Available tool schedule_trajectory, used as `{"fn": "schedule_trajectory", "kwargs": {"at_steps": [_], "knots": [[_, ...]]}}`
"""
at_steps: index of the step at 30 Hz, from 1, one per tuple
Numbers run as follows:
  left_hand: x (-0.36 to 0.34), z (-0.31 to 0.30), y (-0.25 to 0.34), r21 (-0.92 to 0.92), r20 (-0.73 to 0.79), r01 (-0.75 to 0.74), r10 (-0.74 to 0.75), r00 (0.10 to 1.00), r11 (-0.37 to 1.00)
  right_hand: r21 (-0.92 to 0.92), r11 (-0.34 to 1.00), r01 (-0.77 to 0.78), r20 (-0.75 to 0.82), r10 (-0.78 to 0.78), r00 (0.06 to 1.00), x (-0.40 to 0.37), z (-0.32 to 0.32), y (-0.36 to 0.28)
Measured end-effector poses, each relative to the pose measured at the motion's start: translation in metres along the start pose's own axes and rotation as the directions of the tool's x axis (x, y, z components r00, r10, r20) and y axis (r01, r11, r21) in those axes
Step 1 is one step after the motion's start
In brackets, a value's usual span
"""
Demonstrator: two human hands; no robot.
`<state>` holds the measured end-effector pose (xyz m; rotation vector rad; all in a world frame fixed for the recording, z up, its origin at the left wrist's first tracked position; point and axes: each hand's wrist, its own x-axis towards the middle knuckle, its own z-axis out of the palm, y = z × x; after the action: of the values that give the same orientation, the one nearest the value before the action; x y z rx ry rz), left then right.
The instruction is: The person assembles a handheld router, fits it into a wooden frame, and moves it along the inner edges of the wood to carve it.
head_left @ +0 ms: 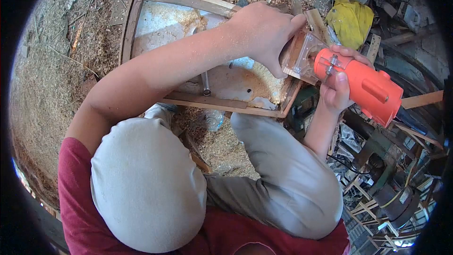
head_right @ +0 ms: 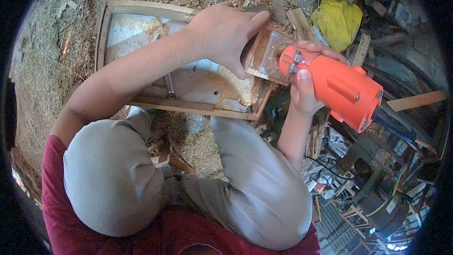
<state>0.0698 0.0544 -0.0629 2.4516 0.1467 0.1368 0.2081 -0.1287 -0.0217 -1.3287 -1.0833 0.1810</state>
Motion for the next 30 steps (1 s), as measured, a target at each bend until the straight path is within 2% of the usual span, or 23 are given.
{"fn": "schedule_trajectory", "kwargs": {"at_steps": [8,13,16,19,22,25,30], "knots": [[0.0,0.001,0.0,0.008,-0.025,-0.007,0.007,1.0,1.0,0.029,0.999,-0.021,0.05,0.02,0.999,0.002,-0.003,-0.002],[0.0,-0.003,0.002,0.022,0.016,0.008,-0.009,1.0,1.0,-0.009,0.999,-0.033,0.009,0.033,0.999,0.0,0.003,-0.006],[0.0,0.002,-0.001,0.026,-0.028,-0.016,0.017,0.999,1.0,-0.014,0.999,-0.042,0.011,0.042,0.999,0.0,0.003,-0.007],[0.0,0.0,0.0,0.027,0.005,0.0,0.0,1.0,1.0,-0.003,0.999,-0.043,0.002,0.043,0.999,-0.001,0.002,-0.008],[0.001,-0.014,0.006,0.026,0.102,0.049,-0.051,0.993,0.998,-0.01,1.0,-0.015,-0.016,0.015,1.0,-0.008,-0.003,-0.004],[0.001,0.003,-0.003,0.053,-0.072,-0.053,0.057,0.996,0.997,0.052,0.998,-0.019,0.011,0.018,1.0,-0.004,-0.006,-0.003],[0.002,0.004,-0.002,0.03,-0.026,-0.01,0.011,1.0,0.999,0.141,0.988,-0.06,-0.005,0.062,0.998,0.001,-0.005,-0.008]]}}
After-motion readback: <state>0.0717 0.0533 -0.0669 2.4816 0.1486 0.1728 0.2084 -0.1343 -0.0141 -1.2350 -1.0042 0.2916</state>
